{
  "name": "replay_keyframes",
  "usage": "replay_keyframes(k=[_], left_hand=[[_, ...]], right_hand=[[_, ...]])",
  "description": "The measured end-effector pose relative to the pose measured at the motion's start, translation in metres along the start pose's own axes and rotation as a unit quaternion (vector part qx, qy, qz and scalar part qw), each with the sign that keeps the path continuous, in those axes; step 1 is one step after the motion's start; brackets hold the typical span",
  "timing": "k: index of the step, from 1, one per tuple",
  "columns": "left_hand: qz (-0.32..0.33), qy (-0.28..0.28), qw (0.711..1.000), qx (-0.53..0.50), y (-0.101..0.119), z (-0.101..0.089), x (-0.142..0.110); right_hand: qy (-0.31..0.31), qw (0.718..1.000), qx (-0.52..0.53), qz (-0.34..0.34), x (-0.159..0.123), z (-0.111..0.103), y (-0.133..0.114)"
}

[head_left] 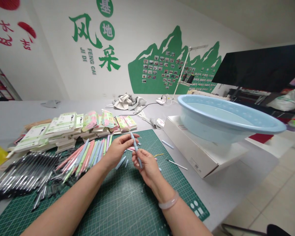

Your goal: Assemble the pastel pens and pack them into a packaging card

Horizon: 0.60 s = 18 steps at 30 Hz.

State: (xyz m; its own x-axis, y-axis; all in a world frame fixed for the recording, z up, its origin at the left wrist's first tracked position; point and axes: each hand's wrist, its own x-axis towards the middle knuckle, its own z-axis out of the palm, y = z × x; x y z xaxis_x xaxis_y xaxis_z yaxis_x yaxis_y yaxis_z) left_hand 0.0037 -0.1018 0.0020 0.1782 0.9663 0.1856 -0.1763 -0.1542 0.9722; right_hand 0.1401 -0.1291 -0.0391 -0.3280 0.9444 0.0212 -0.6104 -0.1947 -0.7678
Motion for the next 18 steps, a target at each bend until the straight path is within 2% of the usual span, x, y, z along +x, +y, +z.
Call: replay_keyframes(k=[3,7,12,18], left_hand=[[-0.003,-0.002,1.000,-0.020,0.0000,-0.0006,-0.0004],[0.004,0.000,1.000,-0.028,-0.0023,-0.0016,0.0000],[0.001,-0.006,0.999,-0.043,-0.0032,-0.0006,0.0001],[0.002,-0.005,0.999,-0.051,-0.0036,0.0006,-0.0009]], right_hand=[[-0.009,1.000,0.015,0.020,0.0000,0.0006,-0.0011],[-0.003,1.000,0.026,0.000,0.0012,-0.0006,-0.0009],[0.000,1.000,0.018,0.022,0.0023,-0.0018,0.0005],[0.002,1.000,0.025,0.006,0.0012,-0.0025,0.0007]])
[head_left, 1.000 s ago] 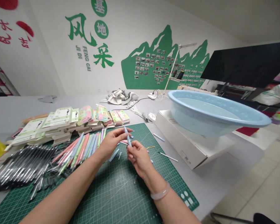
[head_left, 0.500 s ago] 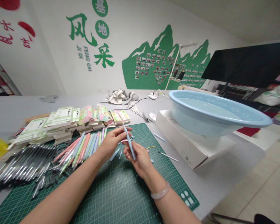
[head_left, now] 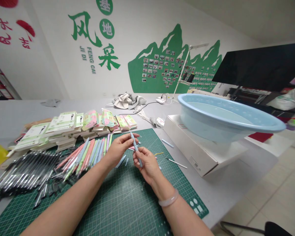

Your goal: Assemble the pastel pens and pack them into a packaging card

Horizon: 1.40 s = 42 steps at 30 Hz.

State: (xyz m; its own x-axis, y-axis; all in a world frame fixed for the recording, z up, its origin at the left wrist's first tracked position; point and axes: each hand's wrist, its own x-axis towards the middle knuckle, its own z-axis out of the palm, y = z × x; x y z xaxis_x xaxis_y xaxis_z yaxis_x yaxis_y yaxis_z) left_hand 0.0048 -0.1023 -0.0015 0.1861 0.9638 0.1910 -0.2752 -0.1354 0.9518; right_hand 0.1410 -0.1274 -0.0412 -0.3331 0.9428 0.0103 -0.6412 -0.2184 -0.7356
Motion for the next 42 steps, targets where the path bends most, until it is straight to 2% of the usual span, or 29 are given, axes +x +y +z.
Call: replay_keyframes(k=[6,12,26,29,35,42], left_hand=[[-0.010,-0.013,0.999,-0.034,-0.0022,0.0012,-0.0014],[-0.008,-0.008,0.999,-0.051,-0.0027,0.0024,-0.0012],[-0.013,-0.011,0.998,-0.063,-0.0053,0.0034,-0.0031],[-0.027,-0.016,0.997,-0.072,-0.0048,0.0032,-0.0035],[-0.012,-0.008,0.997,-0.072,-0.0042,0.0053,-0.0039],[-0.025,-0.026,0.995,-0.091,0.0007,0.0047,-0.0067]], right_hand=[[-0.037,0.999,0.019,0.020,0.0002,0.0010,-0.0006],[-0.003,1.000,0.011,0.022,0.0006,0.0000,-0.0015],[-0.029,0.998,0.018,0.046,-0.0008,0.0014,-0.0006],[-0.035,0.999,0.010,0.041,-0.0017,0.0032,-0.0011],[-0.014,1.000,-0.017,0.004,-0.0013,0.0014,0.0006],[-0.057,0.998,-0.011,0.011,-0.0020,0.0042,0.0006]])
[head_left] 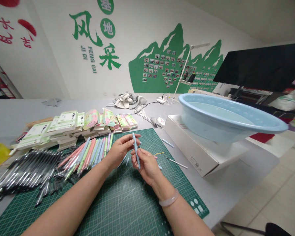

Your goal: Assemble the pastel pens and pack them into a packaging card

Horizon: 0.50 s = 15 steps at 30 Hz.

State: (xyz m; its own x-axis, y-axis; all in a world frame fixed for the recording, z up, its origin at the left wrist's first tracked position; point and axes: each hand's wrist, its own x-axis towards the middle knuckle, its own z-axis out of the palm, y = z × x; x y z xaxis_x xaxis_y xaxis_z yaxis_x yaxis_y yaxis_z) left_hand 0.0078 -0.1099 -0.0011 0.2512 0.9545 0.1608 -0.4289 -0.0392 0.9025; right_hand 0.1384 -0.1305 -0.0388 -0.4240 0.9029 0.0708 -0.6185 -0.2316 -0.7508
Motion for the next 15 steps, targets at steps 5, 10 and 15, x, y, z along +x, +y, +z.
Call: replay_keyframes(k=[5,10,15], left_hand=[[0.021,0.039,0.999,0.030,-0.0024,-0.0003,0.0024],[0.030,0.065,0.996,0.061,-0.0048,-0.0018,0.0050],[0.022,0.051,0.998,0.012,-0.0023,0.0017,0.0015]], right_hand=[[0.018,0.999,-0.023,-0.020,0.0000,0.0005,-0.0001],[0.018,1.000,-0.021,-0.004,0.0001,0.0004,0.0019],[-0.012,0.999,0.024,0.026,0.0000,-0.0008,0.0047]])
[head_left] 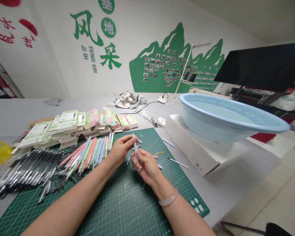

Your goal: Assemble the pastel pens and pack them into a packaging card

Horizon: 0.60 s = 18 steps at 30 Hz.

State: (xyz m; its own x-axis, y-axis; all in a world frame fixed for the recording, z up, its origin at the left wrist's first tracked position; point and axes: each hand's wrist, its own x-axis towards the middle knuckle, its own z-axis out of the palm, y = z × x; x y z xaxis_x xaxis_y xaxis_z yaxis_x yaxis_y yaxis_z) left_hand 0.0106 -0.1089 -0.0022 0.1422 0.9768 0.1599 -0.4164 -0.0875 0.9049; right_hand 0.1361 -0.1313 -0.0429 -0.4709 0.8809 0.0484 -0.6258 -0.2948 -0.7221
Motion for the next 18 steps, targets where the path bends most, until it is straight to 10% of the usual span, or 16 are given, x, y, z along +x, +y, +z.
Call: replay_keyframes(k=[5,12,18], left_hand=[[-0.026,0.013,0.999,-0.041,-0.005,-0.003,0.002],[-0.053,0.189,0.967,-0.163,-0.014,-0.028,0.018],[-0.061,0.182,0.964,-0.185,-0.016,-0.029,0.017]], right_hand=[[-0.004,1.000,-0.013,0.002,-0.003,0.004,-0.005],[-0.038,0.994,-0.091,-0.050,-0.012,0.014,-0.026],[-0.042,0.987,-0.128,-0.085,-0.010,0.011,-0.020]])
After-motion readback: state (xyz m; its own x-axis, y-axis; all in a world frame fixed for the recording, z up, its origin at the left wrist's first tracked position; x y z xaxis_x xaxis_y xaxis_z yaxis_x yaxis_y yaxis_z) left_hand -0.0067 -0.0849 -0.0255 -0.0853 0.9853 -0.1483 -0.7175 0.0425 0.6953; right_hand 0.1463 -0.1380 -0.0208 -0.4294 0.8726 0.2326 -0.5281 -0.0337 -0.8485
